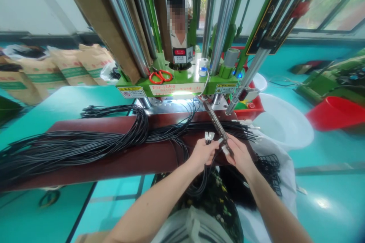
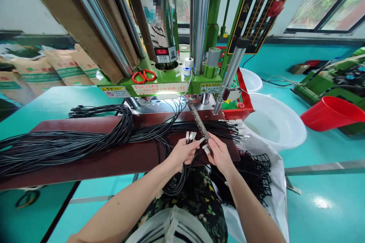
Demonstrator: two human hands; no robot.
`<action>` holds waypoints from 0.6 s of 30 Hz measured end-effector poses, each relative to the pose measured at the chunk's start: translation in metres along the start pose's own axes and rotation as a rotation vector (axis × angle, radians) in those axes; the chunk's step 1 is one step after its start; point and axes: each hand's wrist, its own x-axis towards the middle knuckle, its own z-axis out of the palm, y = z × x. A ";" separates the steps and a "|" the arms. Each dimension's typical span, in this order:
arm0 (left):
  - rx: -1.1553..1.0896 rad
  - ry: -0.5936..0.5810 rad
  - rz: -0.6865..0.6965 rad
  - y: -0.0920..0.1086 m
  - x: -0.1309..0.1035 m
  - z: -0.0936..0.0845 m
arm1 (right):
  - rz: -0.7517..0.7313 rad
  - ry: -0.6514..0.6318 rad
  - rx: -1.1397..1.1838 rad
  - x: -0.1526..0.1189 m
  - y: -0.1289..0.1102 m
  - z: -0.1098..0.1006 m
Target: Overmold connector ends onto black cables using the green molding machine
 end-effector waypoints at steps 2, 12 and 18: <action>0.006 0.007 -0.001 0.000 0.000 0.000 | 0.000 -0.010 0.001 0.000 0.000 0.000; 0.020 0.018 0.025 -0.002 0.001 -0.005 | 0.018 -0.060 -0.250 -0.004 -0.011 0.005; 0.065 0.130 0.307 0.000 0.000 -0.011 | 0.056 0.018 -0.108 -0.002 -0.012 0.006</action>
